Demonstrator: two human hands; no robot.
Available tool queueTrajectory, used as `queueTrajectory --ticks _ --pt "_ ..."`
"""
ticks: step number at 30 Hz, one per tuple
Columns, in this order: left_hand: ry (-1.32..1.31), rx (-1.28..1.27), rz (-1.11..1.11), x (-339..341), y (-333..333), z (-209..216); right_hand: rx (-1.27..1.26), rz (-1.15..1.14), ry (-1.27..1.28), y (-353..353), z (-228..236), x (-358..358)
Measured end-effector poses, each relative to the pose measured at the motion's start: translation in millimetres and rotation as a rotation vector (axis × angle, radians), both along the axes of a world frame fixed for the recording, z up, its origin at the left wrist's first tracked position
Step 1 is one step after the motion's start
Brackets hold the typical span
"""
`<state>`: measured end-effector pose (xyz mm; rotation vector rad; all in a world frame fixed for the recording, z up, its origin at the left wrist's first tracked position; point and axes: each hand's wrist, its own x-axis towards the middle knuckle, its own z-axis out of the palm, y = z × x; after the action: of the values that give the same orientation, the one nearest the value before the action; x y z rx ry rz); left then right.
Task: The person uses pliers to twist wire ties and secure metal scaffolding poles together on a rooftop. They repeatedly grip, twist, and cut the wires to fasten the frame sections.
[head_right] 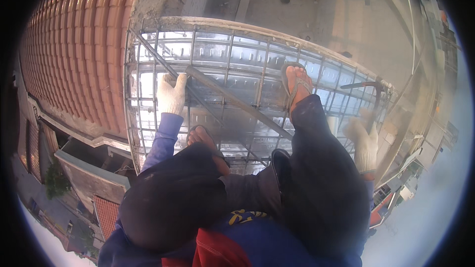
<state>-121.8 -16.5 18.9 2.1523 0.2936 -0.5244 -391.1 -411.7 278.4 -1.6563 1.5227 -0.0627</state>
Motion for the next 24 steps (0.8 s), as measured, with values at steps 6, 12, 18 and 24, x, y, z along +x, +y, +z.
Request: queueTrajectory --ticks 6,12,18,24 --pt "-0.08 0.044 -0.108 9.3 -27.2 1.3 -0.208 -0.095 0.665 53.8 -60.9 -98.0" --pt "-0.165 0.121 -0.292 20.1 13.5 -25.7 -0.348 0.086 0.64 82.4 -166.9 -121.5" --pt "0.175 -0.041 -0.313 31.1 7.8 -31.6 -0.403 0.173 0.54 106.9 -171.5 -135.6" --pt "0.23 -0.149 -0.171 23.4 -6.9 -0.2 -0.462 0.408 0.513 144.7 -147.9 -140.5"
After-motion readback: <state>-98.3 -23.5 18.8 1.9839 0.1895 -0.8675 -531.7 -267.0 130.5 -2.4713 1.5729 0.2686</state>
